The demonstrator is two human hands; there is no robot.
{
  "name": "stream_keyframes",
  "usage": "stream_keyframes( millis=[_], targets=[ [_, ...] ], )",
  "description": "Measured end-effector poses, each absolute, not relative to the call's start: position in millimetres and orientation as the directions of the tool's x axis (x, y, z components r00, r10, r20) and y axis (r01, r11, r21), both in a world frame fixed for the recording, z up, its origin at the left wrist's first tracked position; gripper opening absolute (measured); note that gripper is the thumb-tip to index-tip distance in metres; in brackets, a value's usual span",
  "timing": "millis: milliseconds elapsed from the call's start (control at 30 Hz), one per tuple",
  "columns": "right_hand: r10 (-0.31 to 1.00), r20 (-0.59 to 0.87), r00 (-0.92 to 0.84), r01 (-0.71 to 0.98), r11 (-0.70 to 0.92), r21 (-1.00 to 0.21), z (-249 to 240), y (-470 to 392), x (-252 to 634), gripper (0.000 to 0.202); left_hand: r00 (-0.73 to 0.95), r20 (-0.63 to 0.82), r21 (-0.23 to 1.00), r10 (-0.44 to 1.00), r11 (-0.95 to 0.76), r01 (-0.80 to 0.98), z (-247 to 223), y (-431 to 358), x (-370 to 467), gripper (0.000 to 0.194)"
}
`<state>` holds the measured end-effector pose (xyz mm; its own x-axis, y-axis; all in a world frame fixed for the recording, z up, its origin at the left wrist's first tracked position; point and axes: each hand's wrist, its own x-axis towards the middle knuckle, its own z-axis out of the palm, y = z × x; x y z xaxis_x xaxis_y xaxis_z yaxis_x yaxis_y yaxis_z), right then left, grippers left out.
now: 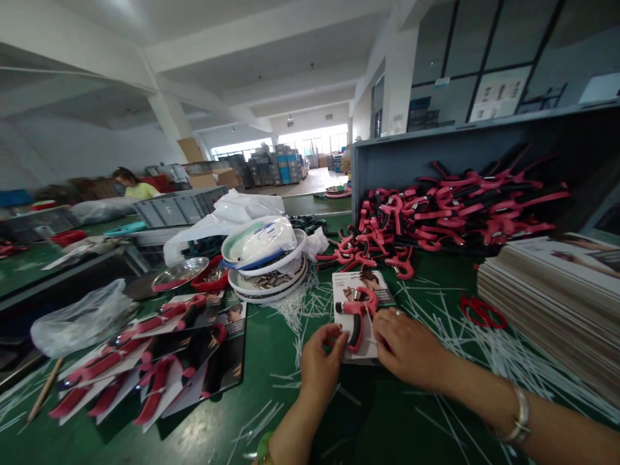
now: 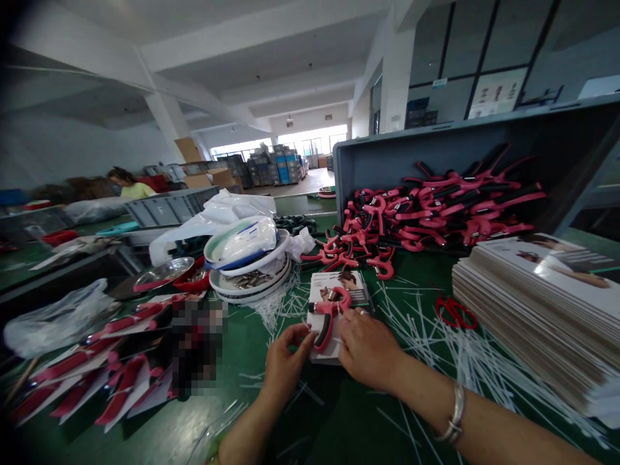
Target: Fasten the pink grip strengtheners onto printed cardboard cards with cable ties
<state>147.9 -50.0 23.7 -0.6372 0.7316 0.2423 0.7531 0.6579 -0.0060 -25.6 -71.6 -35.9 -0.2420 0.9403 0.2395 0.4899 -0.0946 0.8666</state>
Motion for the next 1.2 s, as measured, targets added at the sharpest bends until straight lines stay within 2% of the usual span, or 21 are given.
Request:
stream_keyframes(
  millis=[100,200,267,400,467,600,700,900,1200],
  targets=[
    [0.726,0.265,-0.634,0.759,0.650,0.036,28.4,-56.4,140.0,0.016,-0.212,0.271,0.870,0.939,-0.145,0.471,-41.9,-69.4,-25.5,0.019],
    [0.718,0.288,-0.633,0.760,0.647,0.060,24.1,-56.3,134.6,0.017,-0.168,0.379,0.832,0.910,-0.255,0.492,-41.8,-61.2,-23.6,0.015],
    [0.727,0.335,-0.599,0.762,0.647,-0.042,17.5,-49.9,133.9,0.016,-0.128,0.433,0.810,0.892,-0.323,0.490,-40.7,-57.6,-22.8,0.013],
    [0.808,0.395,-0.438,0.710,0.580,-0.399,3.4,-34.4,135.4,0.014,-0.076,0.488,0.764,0.869,-0.383,0.520,-38.4,-56.4,-23.1,0.017],
    [0.850,0.403,-0.340,0.664,0.520,-0.536,-2.9,-32.3,135.5,0.014,-0.061,0.501,0.717,0.864,-0.374,0.589,-36.3,-57.4,-24.1,0.020],
    [0.883,0.417,-0.213,0.581,0.458,-0.672,-10.5,-36.5,135.0,0.025,-0.006,0.488,0.577,0.873,-0.317,0.753,-31.1,-59.4,-26.2,0.025],
    [0.888,0.398,-0.229,0.554,0.455,-0.697,-10.4,-37.8,135.5,0.027,0.013,0.497,0.537,0.868,-0.319,0.781,-29.6,-59.5,-26.7,0.026],
    [0.897,0.320,-0.304,0.451,0.432,-0.781,-3.4,-32.2,137.7,0.025,0.034,0.501,0.556,0.865,-0.351,0.754,-31.4,-58.7,-25.2,0.025],
    [0.817,0.074,-0.572,0.320,0.306,-0.897,14.5,-10.6,143.0,0.037,0.033,0.498,0.678,0.867,-0.413,0.608,-33.5,-54.7,-25.1,0.022]
  ],
)
